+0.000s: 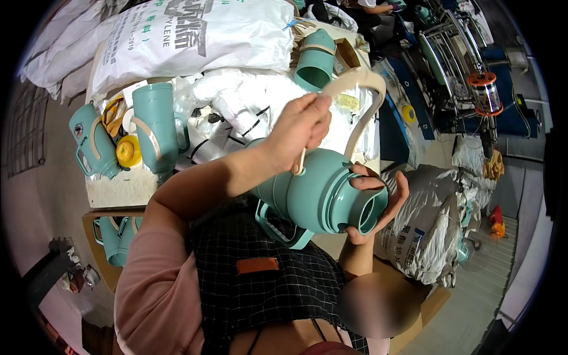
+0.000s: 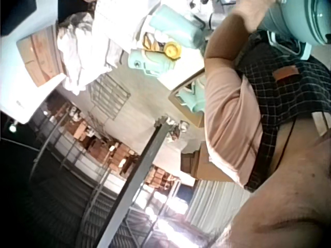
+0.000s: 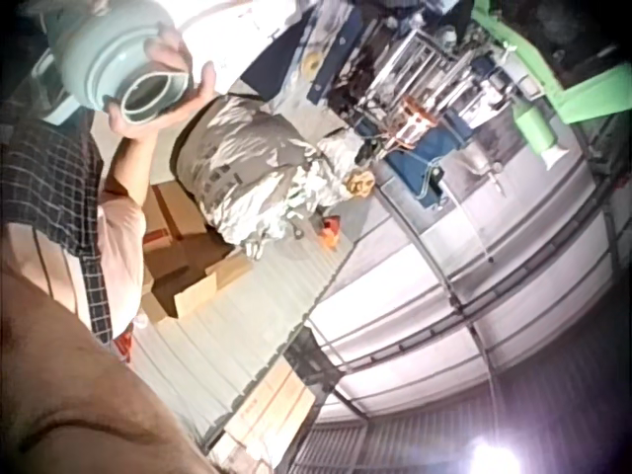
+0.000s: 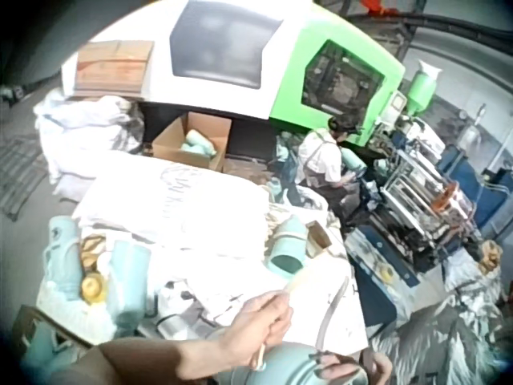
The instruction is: The person cleans a plastic water jug with a cloth, attaches a strap to it, and then prepares a cardboard box for shipping by taping the bottom and placing the jug and other items inside.
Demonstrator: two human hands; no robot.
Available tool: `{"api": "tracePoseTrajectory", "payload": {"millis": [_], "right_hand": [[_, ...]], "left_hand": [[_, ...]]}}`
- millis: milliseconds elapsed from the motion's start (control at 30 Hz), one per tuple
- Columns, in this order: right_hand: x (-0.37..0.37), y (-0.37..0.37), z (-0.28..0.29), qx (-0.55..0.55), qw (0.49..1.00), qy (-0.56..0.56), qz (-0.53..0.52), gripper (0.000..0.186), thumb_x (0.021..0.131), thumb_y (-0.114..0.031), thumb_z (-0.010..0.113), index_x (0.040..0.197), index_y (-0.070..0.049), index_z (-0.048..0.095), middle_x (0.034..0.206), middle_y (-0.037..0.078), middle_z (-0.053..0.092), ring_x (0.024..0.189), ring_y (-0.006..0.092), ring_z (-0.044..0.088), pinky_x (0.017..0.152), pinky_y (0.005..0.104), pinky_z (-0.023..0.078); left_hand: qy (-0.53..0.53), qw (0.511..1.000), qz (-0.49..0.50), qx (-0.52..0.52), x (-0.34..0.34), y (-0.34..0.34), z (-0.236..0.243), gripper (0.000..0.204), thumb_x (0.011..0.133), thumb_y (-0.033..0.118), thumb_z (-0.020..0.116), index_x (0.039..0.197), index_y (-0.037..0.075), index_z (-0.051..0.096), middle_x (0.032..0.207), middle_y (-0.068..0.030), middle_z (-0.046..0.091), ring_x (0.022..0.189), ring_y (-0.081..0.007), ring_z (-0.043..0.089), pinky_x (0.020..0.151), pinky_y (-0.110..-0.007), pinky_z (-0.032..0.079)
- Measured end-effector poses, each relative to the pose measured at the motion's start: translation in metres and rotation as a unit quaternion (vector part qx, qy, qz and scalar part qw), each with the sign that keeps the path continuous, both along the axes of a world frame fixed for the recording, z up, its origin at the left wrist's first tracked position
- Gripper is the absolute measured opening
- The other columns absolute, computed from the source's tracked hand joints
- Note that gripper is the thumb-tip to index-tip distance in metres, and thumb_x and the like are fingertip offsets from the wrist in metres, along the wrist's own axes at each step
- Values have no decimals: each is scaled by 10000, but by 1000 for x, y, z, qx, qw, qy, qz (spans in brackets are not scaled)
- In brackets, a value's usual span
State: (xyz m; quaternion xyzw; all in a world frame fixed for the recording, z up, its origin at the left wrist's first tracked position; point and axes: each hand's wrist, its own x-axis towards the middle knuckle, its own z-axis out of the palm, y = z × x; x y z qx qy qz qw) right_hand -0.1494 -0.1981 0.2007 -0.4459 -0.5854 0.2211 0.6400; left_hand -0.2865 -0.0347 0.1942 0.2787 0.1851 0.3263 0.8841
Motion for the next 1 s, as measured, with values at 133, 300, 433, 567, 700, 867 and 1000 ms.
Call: {"api": "tracePoseTrajectory", "payload": {"millis": [133,300,433,567,700,867,1000], "right_hand": [[-4,10,12,11,997,-28,66,1050,637,-284,862,1410,3,213,991,222,672,1069,413,622,1038,560,389],[-7,34,37,44,980,-98,165,951,639,-196,860,1360,30,283,1023,224,675,1105,397,615,1069,546,361],[-8,49,29,44,975,-41,214,943,645,-207,863,1388,32,336,1067,212,663,1109,368,611,1006,498,433],[-5,56,28,27,983,-64,169,952,648,-283,870,1382,27,348,1198,219,593,1125,329,583,975,449,448],[8,85,-27,-133,981,128,-67,670,871,-232,626,1402,19,301,1098,110,499,910,159,467,825,290,406],[-9,120,-47,-244,814,505,151,380,976,-145,525,1321,-8,444,725,-8,466,600,68,385,559,196,349],[-16,125,-48,-256,784,537,174,319,978,-110,515,1286,-33,494,705,-28,459,610,60,404,557,189,337]], "left_hand": [[77,996,-33,4,-1,-5,1,317,1045,276,410,791,98,478,657,14,446,590,-89,407,577,-225,373],[94,966,-75,227,-30,-1,9,316,984,285,537,778,45,542,756,7,498,716,-64,441,656,-238,393],[-57,949,5,310,-35,-4,5,309,969,275,566,772,39,534,809,-19,528,757,-78,519,662,-256,459],[-148,980,-20,128,-26,9,-42,300,905,290,594,710,84,498,740,-38,499,754,-144,522,797,-317,473],[-32,998,42,-44,-55,13,-31,454,1006,428,415,719,81,475,728,-37,431,763,-200,465,925,-385,423],[338,779,316,424,-79,2,-31,522,883,378,639,1175,-36,513,1211,-176,511,1106,-265,526,974,-408,422],[239,747,133,606,-85,-7,38,778,659,201,863,1268,-11,428,1172,-230,588,1108,-369,581,1000,-499,416]]}}
